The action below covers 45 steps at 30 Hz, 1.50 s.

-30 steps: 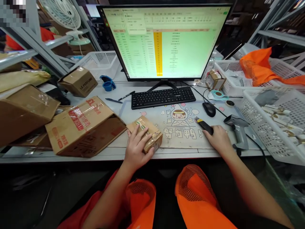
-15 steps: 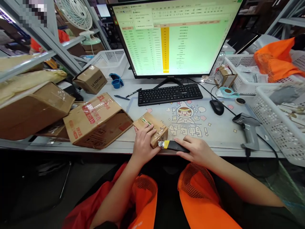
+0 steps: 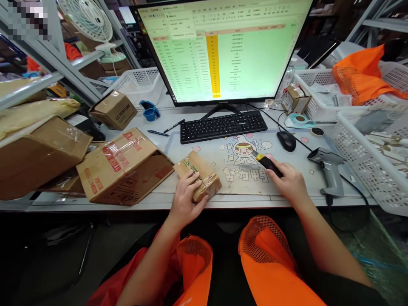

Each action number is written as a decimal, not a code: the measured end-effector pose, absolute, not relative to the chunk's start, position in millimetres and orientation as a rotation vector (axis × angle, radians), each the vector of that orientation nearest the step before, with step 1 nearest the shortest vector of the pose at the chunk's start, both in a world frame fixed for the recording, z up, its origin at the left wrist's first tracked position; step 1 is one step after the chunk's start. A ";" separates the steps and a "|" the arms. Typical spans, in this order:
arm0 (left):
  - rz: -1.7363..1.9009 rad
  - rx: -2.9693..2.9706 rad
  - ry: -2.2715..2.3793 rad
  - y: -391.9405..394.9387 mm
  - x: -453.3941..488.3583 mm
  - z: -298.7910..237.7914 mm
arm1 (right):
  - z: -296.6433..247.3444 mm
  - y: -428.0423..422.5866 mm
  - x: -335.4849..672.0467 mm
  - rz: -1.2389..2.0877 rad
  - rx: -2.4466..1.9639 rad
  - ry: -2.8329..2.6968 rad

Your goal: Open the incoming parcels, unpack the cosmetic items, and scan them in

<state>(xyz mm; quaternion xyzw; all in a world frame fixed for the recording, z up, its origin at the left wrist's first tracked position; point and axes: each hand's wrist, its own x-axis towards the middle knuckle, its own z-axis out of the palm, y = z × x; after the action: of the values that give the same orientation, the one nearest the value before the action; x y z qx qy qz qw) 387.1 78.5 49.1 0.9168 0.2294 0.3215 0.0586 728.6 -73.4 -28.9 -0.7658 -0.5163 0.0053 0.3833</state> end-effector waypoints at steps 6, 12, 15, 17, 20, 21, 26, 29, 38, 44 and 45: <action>1.015 2.690 1.114 84.3 364.0 70.9 | -65.3 -118.6 740.2 0.061 -1.912 -1.235; 0.913 2.815 1.202 80.4 388.5 70.8 | -61.6 -113.3 720.4 0.084 -1.724 -1.360; 0.830 2.884 1.022 98.2 373.9 79.3 | -44.4 -108.7 713.9 0.100 -1.649 -1.433; 0.903 2.901 1.054 98.7 368.1 82.9 | -32.5 -104.2 706.3 0.109 -1.574 -1.511; 0.836 2.917 0.985 78.1 378.1 76.6 | -16.7 -90.9 688.9 0.107 -1.440 -1.694; 0.796 2.913 0.955 69.7 384.7 71.1 | -12.1 -85.0 682.5 0.092 -1.404 -1.750; 1.226 2.837 0.990 57.8 407.7 37.9 | 1.8 -56.3 661.0 -0.006 -1.302 -1.937; 1.281 2.845 0.993 67.4 407.0 30.2 | 1.5 -46.1 658.5 -0.045 -1.284 -1.982; 1.179 2.862 0.963 74.2 407.1 38.7 | -7.0 -36.5 661.4 -0.127 -1.238 -2.020; 1.153 2.876 0.960 76.5 406.0 37.4 | -16.8 -31.3 652.9 -0.287 -1.318 -1.983; 1.160 2.885 0.972 75.5 407.7 36.2 | -20.1 -31.6 655.0 -0.291 -1.377 -1.974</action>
<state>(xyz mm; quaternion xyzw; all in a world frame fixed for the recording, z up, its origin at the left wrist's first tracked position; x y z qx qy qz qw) 407.7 75.5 36.2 0.8840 0.2979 0.3555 -0.0581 655.0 -31.6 -20.1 -0.5320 -0.7624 -0.1126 0.3509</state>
